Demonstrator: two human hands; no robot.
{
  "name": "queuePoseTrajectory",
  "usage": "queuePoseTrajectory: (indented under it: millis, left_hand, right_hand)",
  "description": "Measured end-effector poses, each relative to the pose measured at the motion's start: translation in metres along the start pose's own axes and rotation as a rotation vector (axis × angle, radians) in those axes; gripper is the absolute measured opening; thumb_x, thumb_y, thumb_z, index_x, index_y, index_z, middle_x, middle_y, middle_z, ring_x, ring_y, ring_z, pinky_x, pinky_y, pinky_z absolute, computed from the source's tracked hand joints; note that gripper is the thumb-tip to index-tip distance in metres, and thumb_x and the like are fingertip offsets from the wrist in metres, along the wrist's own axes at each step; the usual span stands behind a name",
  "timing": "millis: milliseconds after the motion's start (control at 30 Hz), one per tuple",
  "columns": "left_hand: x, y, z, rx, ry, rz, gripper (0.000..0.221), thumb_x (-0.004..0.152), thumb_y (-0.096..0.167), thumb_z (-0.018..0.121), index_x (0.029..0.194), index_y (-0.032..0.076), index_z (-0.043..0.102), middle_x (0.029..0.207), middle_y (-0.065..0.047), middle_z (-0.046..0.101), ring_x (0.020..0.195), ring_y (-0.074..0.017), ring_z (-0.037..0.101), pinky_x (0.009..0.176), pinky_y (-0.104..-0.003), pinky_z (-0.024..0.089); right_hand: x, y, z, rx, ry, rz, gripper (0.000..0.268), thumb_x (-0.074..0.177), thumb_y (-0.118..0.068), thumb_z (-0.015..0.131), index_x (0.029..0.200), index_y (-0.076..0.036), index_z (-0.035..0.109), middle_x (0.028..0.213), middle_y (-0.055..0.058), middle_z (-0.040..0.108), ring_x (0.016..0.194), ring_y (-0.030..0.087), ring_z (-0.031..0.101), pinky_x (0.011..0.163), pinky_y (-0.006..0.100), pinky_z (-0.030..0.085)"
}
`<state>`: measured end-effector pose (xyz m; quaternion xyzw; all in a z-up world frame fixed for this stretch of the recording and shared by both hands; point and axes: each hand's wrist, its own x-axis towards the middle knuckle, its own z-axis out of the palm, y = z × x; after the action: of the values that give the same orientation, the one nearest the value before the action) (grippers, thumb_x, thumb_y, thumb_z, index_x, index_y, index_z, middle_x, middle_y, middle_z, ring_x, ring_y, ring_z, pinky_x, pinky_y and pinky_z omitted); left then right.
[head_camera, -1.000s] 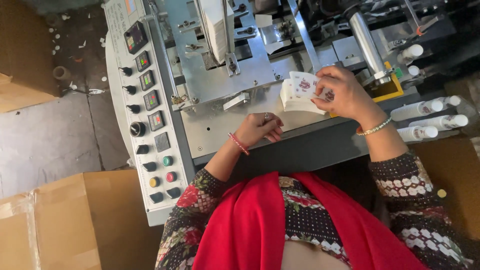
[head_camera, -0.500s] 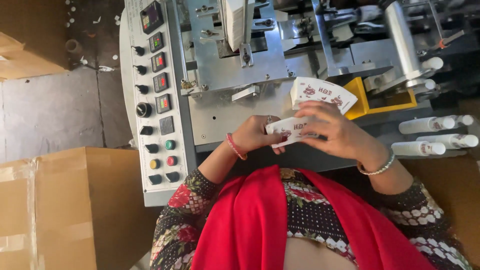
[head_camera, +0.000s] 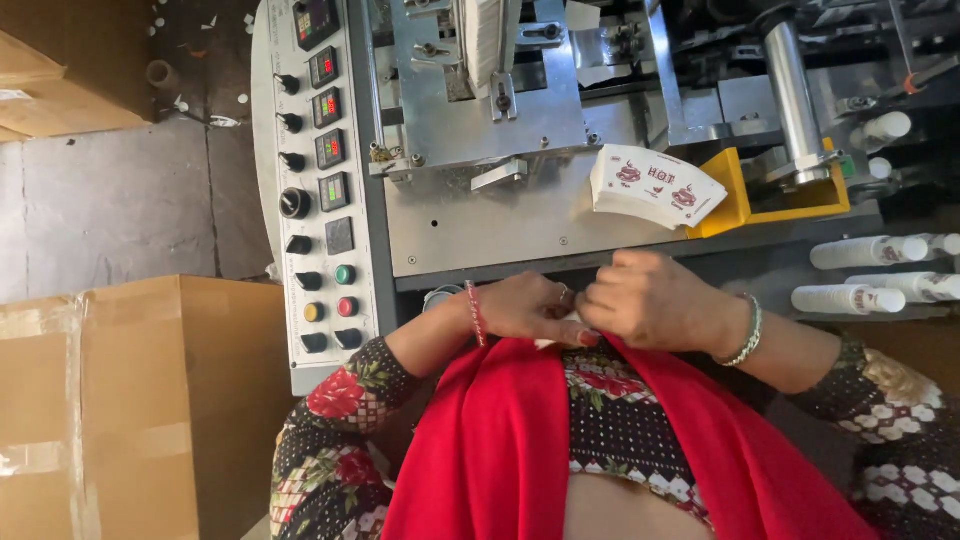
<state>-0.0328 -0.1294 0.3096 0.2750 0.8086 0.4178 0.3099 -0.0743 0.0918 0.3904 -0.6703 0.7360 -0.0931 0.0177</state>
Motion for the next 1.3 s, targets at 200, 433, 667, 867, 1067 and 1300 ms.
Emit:
queuePoseTrajectory:
  millis: [200,433,667,867,1067,1300]
  left_hand:
    - [0.01,-0.039,0.045,-0.152,0.422,0.075,0.049,0.079,0.045,0.079,0.098,0.0,0.071,0.083,-0.019,0.073,0.074,-0.0297,0.075,0.069,-0.039,0.057]
    - [0.009,-0.039,0.054,0.012,0.572,0.08,0.042,0.076,0.033,0.08,0.103,0.002,0.073,0.086,-0.021,0.074,0.076,-0.037,0.073,0.069,-0.042,0.058]
    - [0.036,-0.109,0.093,0.017,0.473,-0.126,0.028,0.078,0.026,0.075,0.08,-0.002,0.071,0.074,-0.024,0.07,0.066,-0.0342,0.072,0.063,-0.04,0.058]
    - [0.016,-0.067,0.023,-0.421,0.451,-0.019,0.023,0.081,0.021,0.074,0.088,-0.001,0.073,0.074,-0.021,0.069,0.058,-0.0275,0.065,0.052,-0.041,0.049]
    - [0.012,-0.064,-0.008,-0.289,0.433,0.097,0.029,0.097,0.03,0.071,0.104,0.002,0.077,0.081,-0.012,0.076,0.069,-0.0143,0.071,0.063,-0.034,0.056]
    - [0.027,-0.134,-0.016,0.08,0.632,-0.025,0.029,0.09,0.022,0.072,0.11,0.001,0.074,0.095,-0.019,0.074,0.079,-0.0329,0.073,0.073,-0.041,0.057]
  right_hand:
    - [0.007,-0.002,0.015,-0.138,0.191,-0.007,0.021,0.073,-0.013,0.065,0.092,-0.005,0.07,0.091,0.005,0.07,0.095,0.022,0.068,0.086,0.039,0.052]
    - [0.014,0.007,0.044,0.072,0.073,0.268,0.044,0.083,-0.05,0.07,0.09,-0.006,0.072,0.091,0.009,0.069,0.093,0.025,0.066,0.082,0.037,0.052]
    - [0.013,0.014,0.107,-0.005,0.139,0.492,0.045,0.099,-0.04,0.065,0.066,-0.01,0.067,0.067,0.006,0.066,0.069,0.025,0.068,0.063,0.04,0.054]
    - [0.026,0.02,0.025,-0.027,0.232,0.321,0.035,0.088,-0.04,0.07,0.083,-0.006,0.069,0.079,0.009,0.068,0.082,0.027,0.068,0.071,0.041,0.054]
    - [-0.004,0.05,0.06,0.151,0.265,0.36,0.032,0.086,-0.026,0.075,0.108,-0.003,0.071,0.098,0.009,0.069,0.097,0.027,0.066,0.084,0.041,0.054]
    - [-0.025,0.092,0.036,-0.129,0.274,0.61,0.037,0.075,-0.023,0.083,0.105,-0.007,0.07,0.124,0.015,0.061,0.123,0.035,0.057,0.099,0.045,0.049]
